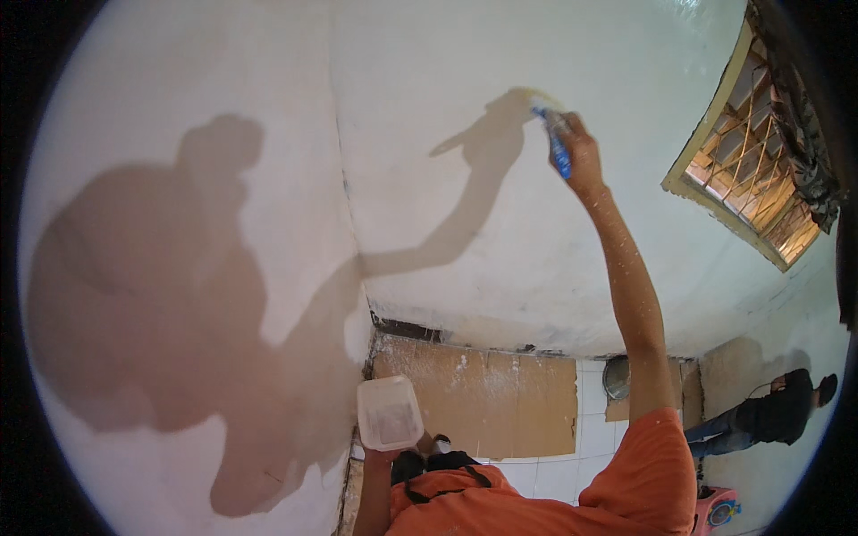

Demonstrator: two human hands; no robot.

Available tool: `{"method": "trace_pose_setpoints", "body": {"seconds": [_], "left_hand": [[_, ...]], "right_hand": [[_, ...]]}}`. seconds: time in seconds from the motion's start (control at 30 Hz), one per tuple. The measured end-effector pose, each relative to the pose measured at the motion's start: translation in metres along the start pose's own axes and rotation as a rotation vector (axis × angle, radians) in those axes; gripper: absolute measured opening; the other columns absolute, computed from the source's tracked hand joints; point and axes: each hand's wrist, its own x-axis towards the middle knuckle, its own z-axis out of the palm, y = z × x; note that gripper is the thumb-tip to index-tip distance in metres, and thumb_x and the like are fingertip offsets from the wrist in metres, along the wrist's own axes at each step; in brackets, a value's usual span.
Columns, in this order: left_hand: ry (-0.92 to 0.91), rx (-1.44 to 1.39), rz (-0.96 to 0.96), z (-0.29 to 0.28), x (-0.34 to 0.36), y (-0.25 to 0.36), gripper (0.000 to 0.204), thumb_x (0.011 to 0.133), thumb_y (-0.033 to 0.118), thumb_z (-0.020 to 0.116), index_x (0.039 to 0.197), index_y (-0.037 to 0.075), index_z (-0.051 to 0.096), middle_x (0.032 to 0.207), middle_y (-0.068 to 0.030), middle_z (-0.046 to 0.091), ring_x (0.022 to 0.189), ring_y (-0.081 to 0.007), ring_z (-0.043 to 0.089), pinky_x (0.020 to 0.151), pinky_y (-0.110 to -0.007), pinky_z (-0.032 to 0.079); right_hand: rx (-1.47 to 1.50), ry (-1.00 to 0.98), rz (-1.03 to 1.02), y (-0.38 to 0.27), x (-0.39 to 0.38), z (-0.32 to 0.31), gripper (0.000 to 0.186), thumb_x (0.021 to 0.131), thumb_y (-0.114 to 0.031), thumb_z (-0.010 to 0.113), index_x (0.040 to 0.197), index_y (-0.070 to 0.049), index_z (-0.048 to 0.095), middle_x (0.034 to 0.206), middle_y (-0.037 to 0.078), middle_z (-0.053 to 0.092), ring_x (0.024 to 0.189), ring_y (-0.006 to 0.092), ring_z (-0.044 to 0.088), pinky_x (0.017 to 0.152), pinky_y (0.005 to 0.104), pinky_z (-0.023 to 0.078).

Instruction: The person paints the wall and trim using a paint brush dipped into a white plastic container.

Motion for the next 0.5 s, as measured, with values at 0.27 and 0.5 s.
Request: {"method": "trace_pose_setpoints", "body": {"seconds": [0.27,0.5], "left_hand": [[0.003,0.080,0.067,0.010,0.000,-0.015,0.067,0.095,0.054,0.045,0.147,0.013,0.037,0.147,-0.0108,0.043,0.131,-0.0340,0.045,0.104,-0.056,0.042],[-0.079,0.216,0.154,0.020,-0.013,-0.011,0.066,0.096,0.056,0.041,0.148,0.015,0.034,0.149,-0.0096,0.040,0.135,-0.0317,0.042,0.108,-0.052,0.039]], "right_hand": [[-0.084,-0.328,-0.154,0.031,-0.161,0.094,0.052,0.074,-0.007,0.064,0.125,-0.002,0.055,0.125,0.024,0.055,0.085,0.0341,0.066,0.067,0.0427,0.057],[0.206,-0.710,0.196,-0.005,-0.157,0.091,0.030,0.070,0.002,0.063,0.100,-0.003,0.061,0.096,0.019,0.059,0.083,0.0406,0.061,0.070,0.0463,0.052]]}}
